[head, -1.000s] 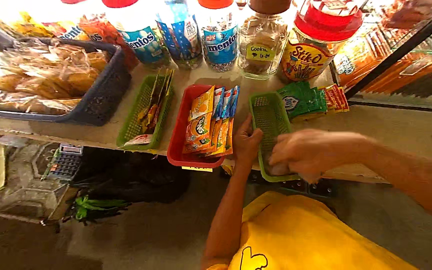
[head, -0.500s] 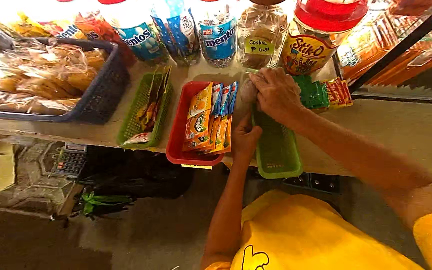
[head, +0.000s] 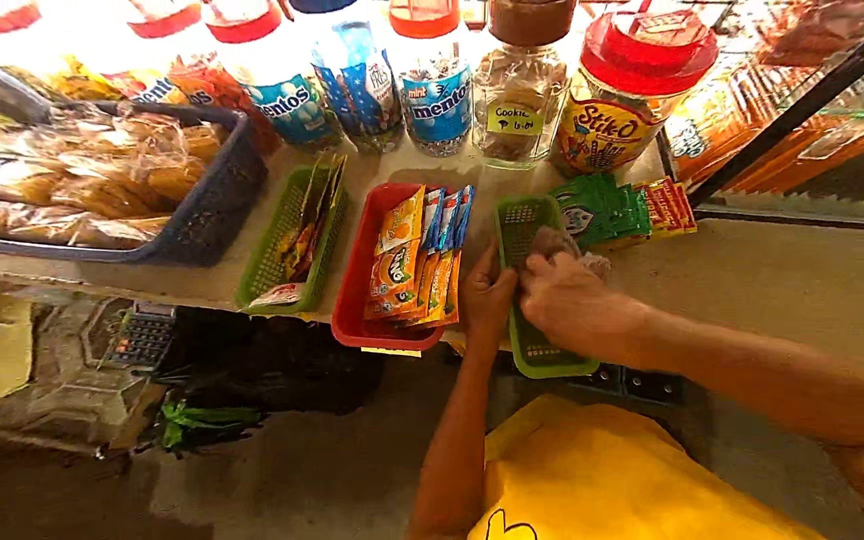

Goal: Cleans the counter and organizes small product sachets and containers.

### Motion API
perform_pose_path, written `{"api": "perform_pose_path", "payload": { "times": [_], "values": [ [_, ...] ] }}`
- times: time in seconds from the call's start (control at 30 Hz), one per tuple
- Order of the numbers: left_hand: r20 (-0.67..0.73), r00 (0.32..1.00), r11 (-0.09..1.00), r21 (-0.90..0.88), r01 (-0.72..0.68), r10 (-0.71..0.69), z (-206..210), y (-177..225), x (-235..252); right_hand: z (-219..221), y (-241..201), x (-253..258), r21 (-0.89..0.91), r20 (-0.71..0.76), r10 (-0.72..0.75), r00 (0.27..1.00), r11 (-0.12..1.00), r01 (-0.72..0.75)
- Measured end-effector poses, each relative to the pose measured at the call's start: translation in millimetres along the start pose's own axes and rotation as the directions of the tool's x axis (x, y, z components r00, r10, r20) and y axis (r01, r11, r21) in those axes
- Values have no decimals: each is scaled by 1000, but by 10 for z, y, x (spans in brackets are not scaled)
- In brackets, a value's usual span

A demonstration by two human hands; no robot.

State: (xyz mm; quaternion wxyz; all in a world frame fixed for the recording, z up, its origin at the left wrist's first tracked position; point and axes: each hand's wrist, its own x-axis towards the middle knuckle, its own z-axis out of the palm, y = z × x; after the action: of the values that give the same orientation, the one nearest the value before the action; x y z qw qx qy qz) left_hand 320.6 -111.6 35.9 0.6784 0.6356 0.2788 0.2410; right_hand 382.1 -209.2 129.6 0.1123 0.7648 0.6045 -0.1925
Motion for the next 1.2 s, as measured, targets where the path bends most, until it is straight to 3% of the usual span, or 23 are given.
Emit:
{"api": "perform_pose_path", "payload": {
  "times": [0.07, 0.17, 0.23, 0.33, 0.43, 0.5, 0.57, 0.67, 0.73, 0.77, 0.8, 0.87, 0.9, 0.97, 1.03, 1.13, 1.2],
  "values": [
    [-10, 1000, 1000, -5, 10, -10, 6, 1, -5, -113, -95, -130, 36, 184, -116, 976, 993, 111],
    [2, 1000, 999, -34, -4, 5, 10, -8, -19, -167, 73, -211, 150, 214, -278, 936, 957, 250],
    [23, 1000, 999, -38, 3, -2, -13, 11, -12, -193, 298, -250, 214, 11, -280, 960, 939, 271],
    [58, 998, 999, -40, 20, -18, -50, 27, 18, -252, 506, -64, 79, -349, -90, 933, 989, 125],
    [69, 998, 1000, -30, 4, -2, -56, -2, 17, -41, 594, 348, -4, -367, 34, 929, 999, -38],
    [55, 998, 999, -38, -29, 31, -38, -23, 24, 145, 504, 421, -62, -385, 14, 923, 997, -40],
    [55, 998, 997, -67, -34, 37, -30, -26, 9, 167, 369, 321, -79, -322, -22, 946, 997, -4],
    [58, 998, 994, -109, -14, 20, -32, -5, -12, 4, 175, 84, -6, -32, -65, 997, 998, 65],
    [78, 997, 993, -120, 6, 3, -41, 6, -20, -124, 61, -72, 67, 186, -162, 969, 986, 152],
    [77, 997, 992, -125, 8, 2, -43, 7, -14, -173, 68, -134, 121, 224, -228, 948, 971, 205],
    [77, 997, 992, -123, 9, 0, -48, 3, -6, -205, 126, -185, 177, 183, -283, 942, 952, 251],
    [84, 996, 995, -100, 12, -4, -59, 5, 1, -199, 323, -233, 165, -104, -300, 948, 935, 314],
    [74, 997, 996, -88, 6, 0, -52, 12, 5, -190, 424, -178, 94, -257, -249, 934, 955, 280],
    [79, 997, 998, -60, -3, 8, -58, 8, 0, -187, 584, 28, 35, -380, -101, 919, 992, 123],
    [94, 995, 999, -45, -21, 25, -63, -28, 17, -81, 677, 260, 52, -318, 15, 948, 999, 1],
    [60, 997, 998, -56, -36, 39, -26, -40, 12, 135, 485, 336, 10, -347, 29, 937, 1000, -27],
    [56, 998, 997, -76, -30, 34, -24, -33, -12, 123, 296, 241, 21, -256, 35, 966, 999, -30]
  ]
}}
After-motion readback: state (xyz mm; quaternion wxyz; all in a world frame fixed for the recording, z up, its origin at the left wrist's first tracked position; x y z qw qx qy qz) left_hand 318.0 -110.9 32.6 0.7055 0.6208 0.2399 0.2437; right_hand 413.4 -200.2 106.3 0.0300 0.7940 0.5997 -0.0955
